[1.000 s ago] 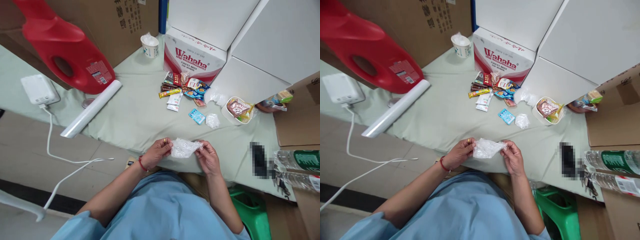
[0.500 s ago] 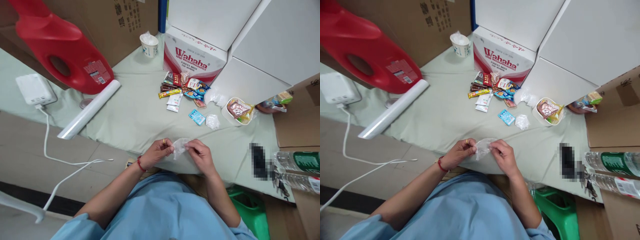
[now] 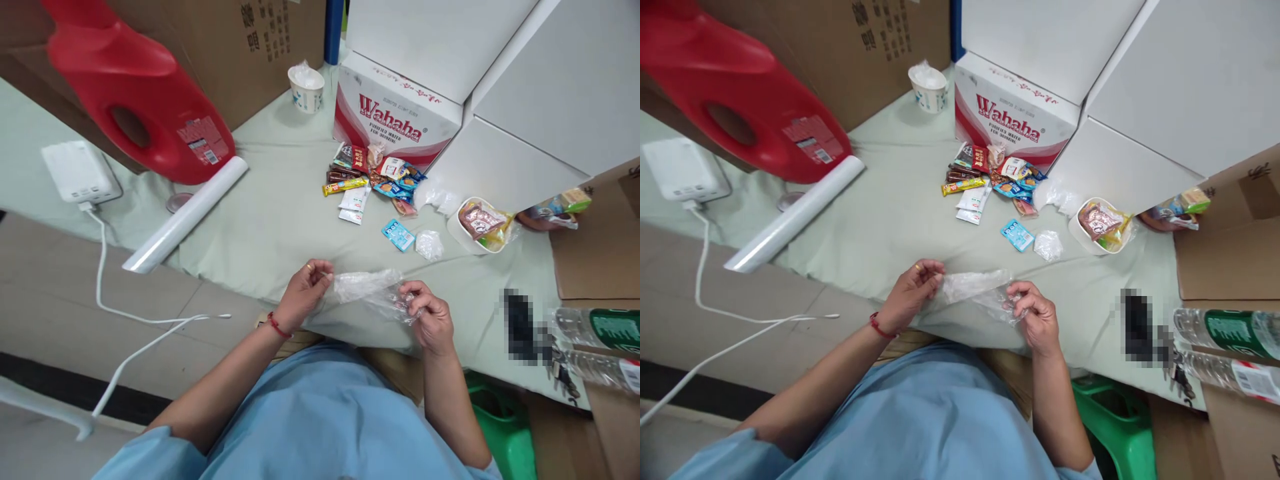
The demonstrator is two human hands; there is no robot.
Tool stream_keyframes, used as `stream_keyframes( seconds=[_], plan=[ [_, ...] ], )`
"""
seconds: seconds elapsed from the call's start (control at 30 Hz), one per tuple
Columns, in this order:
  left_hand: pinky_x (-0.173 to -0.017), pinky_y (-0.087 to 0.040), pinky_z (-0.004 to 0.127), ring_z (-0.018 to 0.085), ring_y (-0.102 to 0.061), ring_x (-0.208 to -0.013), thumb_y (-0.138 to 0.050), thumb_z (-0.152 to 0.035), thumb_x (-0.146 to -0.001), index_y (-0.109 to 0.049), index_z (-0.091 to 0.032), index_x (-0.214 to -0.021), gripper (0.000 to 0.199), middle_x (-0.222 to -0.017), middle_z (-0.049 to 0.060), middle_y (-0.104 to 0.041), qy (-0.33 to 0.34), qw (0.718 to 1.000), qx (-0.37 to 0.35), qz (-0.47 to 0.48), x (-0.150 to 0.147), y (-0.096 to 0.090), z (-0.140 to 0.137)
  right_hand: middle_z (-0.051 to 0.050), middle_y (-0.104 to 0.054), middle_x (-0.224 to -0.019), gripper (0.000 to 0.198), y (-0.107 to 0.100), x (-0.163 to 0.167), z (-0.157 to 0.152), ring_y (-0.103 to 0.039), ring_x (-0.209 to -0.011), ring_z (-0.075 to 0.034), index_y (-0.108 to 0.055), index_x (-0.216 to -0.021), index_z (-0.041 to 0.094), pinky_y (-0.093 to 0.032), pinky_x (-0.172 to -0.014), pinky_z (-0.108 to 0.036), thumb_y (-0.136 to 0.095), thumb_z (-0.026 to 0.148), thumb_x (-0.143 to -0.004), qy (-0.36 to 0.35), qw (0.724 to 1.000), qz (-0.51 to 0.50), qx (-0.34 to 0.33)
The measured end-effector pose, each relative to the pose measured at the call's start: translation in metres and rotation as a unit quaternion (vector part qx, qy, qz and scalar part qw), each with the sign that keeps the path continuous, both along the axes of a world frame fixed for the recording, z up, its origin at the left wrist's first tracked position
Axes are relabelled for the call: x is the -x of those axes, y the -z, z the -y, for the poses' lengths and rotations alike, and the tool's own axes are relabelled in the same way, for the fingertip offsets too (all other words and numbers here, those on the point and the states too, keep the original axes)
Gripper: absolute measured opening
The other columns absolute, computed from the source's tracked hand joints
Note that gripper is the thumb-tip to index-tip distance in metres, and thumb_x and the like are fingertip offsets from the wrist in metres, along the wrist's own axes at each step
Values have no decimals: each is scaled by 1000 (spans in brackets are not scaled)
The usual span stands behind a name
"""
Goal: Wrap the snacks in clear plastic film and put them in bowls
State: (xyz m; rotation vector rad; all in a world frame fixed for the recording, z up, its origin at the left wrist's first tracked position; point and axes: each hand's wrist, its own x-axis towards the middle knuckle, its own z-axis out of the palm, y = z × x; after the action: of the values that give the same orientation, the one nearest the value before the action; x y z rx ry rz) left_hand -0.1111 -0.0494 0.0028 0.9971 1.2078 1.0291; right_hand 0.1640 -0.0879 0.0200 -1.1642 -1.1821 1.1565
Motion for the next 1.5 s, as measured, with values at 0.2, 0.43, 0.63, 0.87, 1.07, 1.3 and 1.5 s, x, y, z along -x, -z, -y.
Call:
stream_keyframes(
  seconds=[0.2,0.43,0.63,0.87,1.07,1.3,1.5],
  plan=[
    [-112,-37,46,32,-57,-123,-85,-50,-72,-68,-23,-116,54,-129,14,-67,116,953,-225,-168,-29,-15,12,-9,-69,-101,37,5,10,-2,-64,-89,-24,-63,-59,23,-58,-75,-39,-78,48,-83,-24,1000,8,16],
    [-95,-52,40,24,-68,-100,-71,-53,-88,-71,-20,-84,33,-102,9,-74,134,987,-84,31,-30,-10,-11,-7,-72,-98,25,1,-6,3,-65,-85,-23,-66,-57,24,-52,-78,-39,-76,30,-79,3,999,-32,-26],
    [-80,-61,38,23,-75,-93,-86,-47,-77,-61,-23,-97,40,-97,0,-70,28,941,149,304,-18,-12,-23,-7,-74,-98,27,7,-26,13,-67,-86,-23,-62,-52,23,-54,-77,-40,-74,25,-75,63,997,-36,-9],
    [-72,-56,22,11,-68,-80,-86,-16,-72,-65,-20,-93,30,-90,-1,-69,-48,939,117,319,-4,3,-41,-8,-77,-105,20,17,-42,17,-69,-98,-25,-69,-56,24,-54,-87,-41,-69,17,-75,33,999,22,3],
    [-80,-54,23,9,-65,-81,-85,-8,-63,-64,-18,-87,33,-92,1,-70,-86,952,72,283,13,7,-53,-6,-77,-113,23,22,-58,22,-69,-107,-25,-71,-61,25,-52,-93,-41,-61,10,-75,-25,995,100,15],
    [-83,-50,28,15,-62,-88,-80,-14,-67,-67,-18,-88,26,-94,1,-67,-68,993,-61,68,36,6,-59,-9,-79,-113,29,2,-72,26,-73,-102,-28,-77,-68,24,-56,-90,-42,-61,31,-92,-212,961,176,27],
    [-115,-32,61,38,-45,-131,-57,1,-62,-75,-20,-84,35,-119,10,-66,-65,887,-242,-389,62,7,-58,-9,-80,-107,26,-47,-66,25,-75,-95,-25,-83,-92,27,-60,-81,-37,-57,25,-99,-193,942,275,-3]
  ],
)
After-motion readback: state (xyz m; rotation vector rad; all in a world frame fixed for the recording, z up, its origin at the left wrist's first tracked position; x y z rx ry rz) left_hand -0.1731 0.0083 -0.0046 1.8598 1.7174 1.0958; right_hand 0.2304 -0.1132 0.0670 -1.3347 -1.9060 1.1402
